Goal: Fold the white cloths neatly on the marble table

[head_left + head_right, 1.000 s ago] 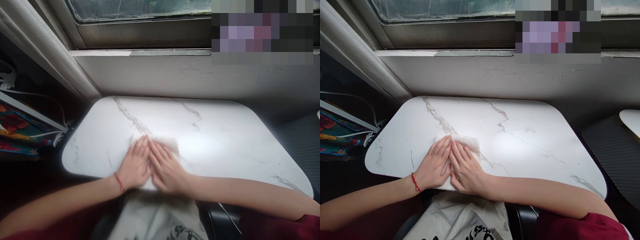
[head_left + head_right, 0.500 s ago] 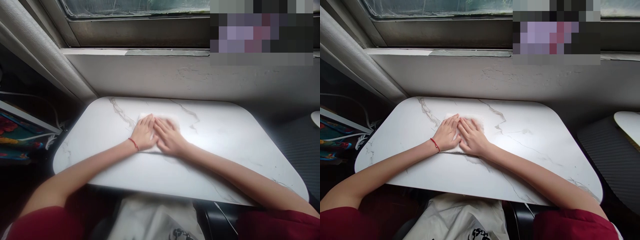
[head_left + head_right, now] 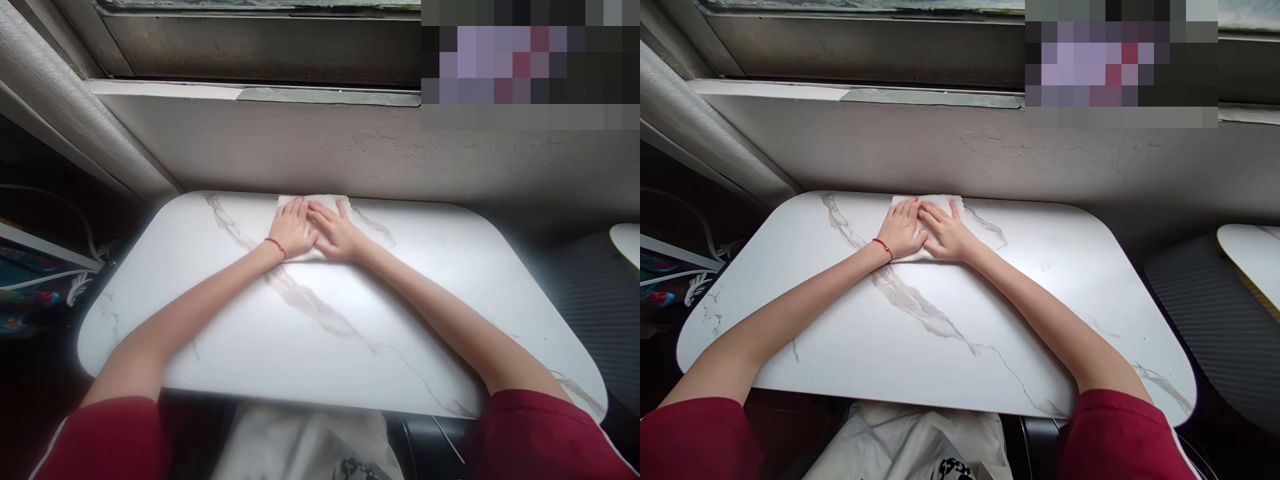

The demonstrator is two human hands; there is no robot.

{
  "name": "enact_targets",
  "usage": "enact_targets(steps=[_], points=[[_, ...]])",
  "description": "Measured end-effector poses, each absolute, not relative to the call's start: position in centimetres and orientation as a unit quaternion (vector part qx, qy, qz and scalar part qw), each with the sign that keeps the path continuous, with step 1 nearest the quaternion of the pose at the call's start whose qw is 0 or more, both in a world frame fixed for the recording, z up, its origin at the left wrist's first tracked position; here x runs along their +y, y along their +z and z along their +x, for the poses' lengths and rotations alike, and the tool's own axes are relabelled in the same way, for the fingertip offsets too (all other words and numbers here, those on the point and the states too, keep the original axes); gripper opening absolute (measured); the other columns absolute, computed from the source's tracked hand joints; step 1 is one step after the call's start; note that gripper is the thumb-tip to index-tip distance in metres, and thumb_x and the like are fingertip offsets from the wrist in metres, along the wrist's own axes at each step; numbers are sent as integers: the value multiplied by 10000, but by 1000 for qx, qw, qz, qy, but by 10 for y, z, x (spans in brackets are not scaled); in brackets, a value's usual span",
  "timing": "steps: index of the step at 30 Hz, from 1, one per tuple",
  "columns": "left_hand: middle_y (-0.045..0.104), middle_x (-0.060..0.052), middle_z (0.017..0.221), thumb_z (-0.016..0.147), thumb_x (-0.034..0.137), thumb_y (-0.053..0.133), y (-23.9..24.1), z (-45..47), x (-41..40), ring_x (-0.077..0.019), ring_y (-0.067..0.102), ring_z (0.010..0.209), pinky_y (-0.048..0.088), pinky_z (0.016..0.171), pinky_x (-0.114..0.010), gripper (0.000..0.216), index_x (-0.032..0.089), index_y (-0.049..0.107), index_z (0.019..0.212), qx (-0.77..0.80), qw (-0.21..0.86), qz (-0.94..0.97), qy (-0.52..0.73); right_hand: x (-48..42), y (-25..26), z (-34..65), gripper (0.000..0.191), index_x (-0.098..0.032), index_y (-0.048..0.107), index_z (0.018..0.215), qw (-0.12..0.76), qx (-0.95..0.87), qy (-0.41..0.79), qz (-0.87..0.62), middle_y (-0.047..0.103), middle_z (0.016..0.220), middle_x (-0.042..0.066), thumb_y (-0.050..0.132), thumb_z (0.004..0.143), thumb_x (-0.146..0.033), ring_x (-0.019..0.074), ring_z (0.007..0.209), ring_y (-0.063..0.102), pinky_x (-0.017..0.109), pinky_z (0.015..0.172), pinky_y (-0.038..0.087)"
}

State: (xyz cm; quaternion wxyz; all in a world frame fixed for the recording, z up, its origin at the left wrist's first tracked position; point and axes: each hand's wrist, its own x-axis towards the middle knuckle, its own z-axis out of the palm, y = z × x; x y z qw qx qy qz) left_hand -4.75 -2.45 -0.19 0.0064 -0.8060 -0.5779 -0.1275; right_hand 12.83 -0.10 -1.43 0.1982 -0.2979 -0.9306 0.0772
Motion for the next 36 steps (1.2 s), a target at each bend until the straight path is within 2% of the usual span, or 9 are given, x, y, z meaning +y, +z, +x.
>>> enact_targets(steps=[7, 15, 22, 31, 36], points=[[461, -233, 1521, 895, 330, 454, -1, -49, 3, -349, 409, 1411, 293, 1165, -460, 613, 5, 449, 1415, -588, 22, -799, -126, 26, -17, 121, 619, -141, 461, 1460, 219, -919, 90, -314, 388, 1600, 210, 354, 945, -466, 360, 1462, 385, 728, 1186, 131], [445, -216, 1537, 902, 309, 435, 2, -52, 14, -335, 406, 1410, 294, 1165, -429, 631, -10, 421, 1446, -596, 6, -793, -121, 34, -17, 115, 601, -131, 467, 1446, 208, -908, 78, -355, 387, 1609, 181, 366, 933, -428, 339, 1482, 365, 698, 1211, 92], [366, -210, 1611, 914, 309, 409, 1, -53, 11, -316, 344, 1472, 242, 1205, -427, 746, -34, 243, 1556, -598, 3, -792, -120, 35, -23, 115, 574, -128, 476, 1443, 197, -910, 47, -361, 434, 1578, 190, 363, 964, -423, 320, 1468, 387, 665, 1226, 103], [343, -208, 1627, 931, 305, 392, 4, -49, -15, -327, 327, 1481, 245, 1205, -434, 698, -23, 314, 1542, -595, 28, -799, -81, 14, -21, 119, 613, -87, 409, 1504, 171, -922, 35, -344, 337, 1632, 197, 360, 958, -360, 309, 1523, 313, 679, 1225, 72], [309, -240, 1636, 928, 327, 400, 7, -43, -52, -367, 333, 1471, 255, 1194, -477, 718, -31, 315, 1544, -571, 41, -819, -44, -25, -22, 129, 638, -83, 386, 1522, 178, -927, 35, -329, 343, 1626, 208, 362, 960, -382, 331, 1522, 316, 696, 1223, 42]])
